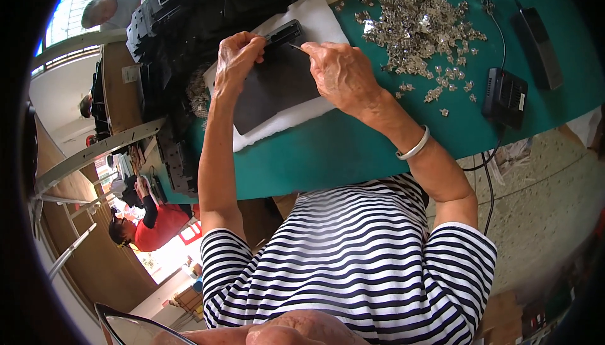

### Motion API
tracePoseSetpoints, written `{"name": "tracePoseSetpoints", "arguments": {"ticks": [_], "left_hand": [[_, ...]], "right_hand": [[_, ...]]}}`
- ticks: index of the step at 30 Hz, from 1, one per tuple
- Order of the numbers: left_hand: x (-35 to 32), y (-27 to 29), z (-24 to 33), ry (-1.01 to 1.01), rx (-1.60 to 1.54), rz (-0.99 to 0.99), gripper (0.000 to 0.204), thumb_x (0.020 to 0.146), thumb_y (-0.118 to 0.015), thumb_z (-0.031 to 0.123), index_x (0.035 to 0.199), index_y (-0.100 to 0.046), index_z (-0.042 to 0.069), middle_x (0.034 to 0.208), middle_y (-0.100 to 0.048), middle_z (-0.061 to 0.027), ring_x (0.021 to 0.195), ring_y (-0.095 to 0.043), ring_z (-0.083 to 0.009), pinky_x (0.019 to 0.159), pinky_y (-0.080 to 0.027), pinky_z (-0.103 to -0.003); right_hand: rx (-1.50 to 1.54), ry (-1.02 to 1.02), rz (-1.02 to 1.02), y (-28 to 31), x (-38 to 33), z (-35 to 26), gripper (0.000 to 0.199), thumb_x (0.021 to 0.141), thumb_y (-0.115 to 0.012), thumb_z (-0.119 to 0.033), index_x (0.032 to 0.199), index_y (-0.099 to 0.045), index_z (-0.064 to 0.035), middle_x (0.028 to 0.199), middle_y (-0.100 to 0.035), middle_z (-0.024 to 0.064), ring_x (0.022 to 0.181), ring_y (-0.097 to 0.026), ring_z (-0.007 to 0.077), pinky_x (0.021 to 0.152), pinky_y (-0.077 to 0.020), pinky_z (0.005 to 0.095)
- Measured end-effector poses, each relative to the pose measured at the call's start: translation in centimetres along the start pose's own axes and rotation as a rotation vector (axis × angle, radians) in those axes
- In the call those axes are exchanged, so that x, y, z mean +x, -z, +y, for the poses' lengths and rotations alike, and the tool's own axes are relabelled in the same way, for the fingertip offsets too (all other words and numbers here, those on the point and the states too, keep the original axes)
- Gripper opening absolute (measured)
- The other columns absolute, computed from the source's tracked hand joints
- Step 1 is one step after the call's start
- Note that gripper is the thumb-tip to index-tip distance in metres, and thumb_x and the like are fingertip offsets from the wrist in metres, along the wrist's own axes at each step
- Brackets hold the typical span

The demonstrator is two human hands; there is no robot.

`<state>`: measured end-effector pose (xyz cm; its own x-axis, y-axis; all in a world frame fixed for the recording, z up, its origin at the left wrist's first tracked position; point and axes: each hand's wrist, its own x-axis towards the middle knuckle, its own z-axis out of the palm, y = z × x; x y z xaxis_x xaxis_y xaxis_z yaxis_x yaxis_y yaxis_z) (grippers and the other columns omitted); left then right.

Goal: The person assembles small metal components into plastic housings using tweezers, taking parts from bins and fitting them together.

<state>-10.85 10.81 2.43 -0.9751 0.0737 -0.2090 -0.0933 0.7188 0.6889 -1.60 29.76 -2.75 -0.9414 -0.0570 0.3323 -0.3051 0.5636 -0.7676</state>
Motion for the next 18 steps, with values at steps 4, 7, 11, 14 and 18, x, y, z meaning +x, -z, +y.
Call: {"name": "tracePoseSetpoints", "arguments": {"ticks": [4,7,11,14,18], "left_hand": [[-0.1,-0.2,0.1,0.013,-0.005,-0.002,0.023,0.078,-0.065,0.019,0.083,-0.069,-0.003,0.068,-0.061,-0.0045,0.061,-0.056,-0.0102,0.06,-0.045,-0.025],[0.3,-0.3,0.0,-0.003,0.019,0.011,0.028,0.073,-0.065,0.023,0.082,-0.071,-0.003,0.065,-0.066,-0.008,0.061,-0.064,-0.0124,0.062,-0.051,-0.026],[0.3,-0.6,0.1,-0.002,0.08,0.03,0.029,0.072,-0.065,0.024,0.081,-0.071,-0.003,0.063,-0.066,-0.0085,0.06,-0.064,-0.0129,0.062,-0.051,-0.026],[0.4,-0.8,0.3,-0.044,0.107,0.046,0.031,0.07,-0.066,0.025,0.08,-0.072,-0.004,0.063,-0.067,-0.01,0.059,-0.065,-0.0149,0.062,-0.052,-0.028],[0.4,-1.0,0.2,-0.064,0.187,0.089,0.031,0.068,-0.066,0.025,0.078,-0.072,-0.004,0.064,-0.068,-0.0121,0.058,-0.065,-0.018,0.063,-0.052,-0.03]], "right_hand": [[-0.003,-0.003,-0.012,0.2,0.0,-0.1,0.025,0.084,-0.059,0.001,0.108,-0.065,0.0025,0.086,-0.068,0.0185,0.068,-0.065,0.0316,0.063,-0.0542,0.0366],[-0.008,0.012,0.006,0.1,0.1,0.0,0.025,0.084,-0.059,0.001,0.108,-0.065,0.0025,0.084,-0.067,0.0186,0.067,-0.065,0.0315,0.062,-0.0541,0.0367],[0.004,0.013,0.008,0.1,0.1,0.0,0.025,0.084,-0.059,0.001,0.108,-0.065,0.0022,0.084,-0.067,0.0185,0.066,-0.065,0.0318,0.062,-0.054,0.0367],[0.001,0.004,0.007,0.2,0.1,0.0,0.025,0.084,-0.059,0.001,0.108,-0.065,0.0024,0.084,-0.068,0.0185,0.066,-0.065,0.032,0.062,-0.054,0.0367],[0.001,-0.006,-0.017,0.2,0.1,-0.2,0.024,0.085,-0.059,0.001,0.108,-0.065,0.0028,0.086,-0.068,0.0191,0.068,-0.066,0.0327,0.062,-0.0542,0.0368]]}}
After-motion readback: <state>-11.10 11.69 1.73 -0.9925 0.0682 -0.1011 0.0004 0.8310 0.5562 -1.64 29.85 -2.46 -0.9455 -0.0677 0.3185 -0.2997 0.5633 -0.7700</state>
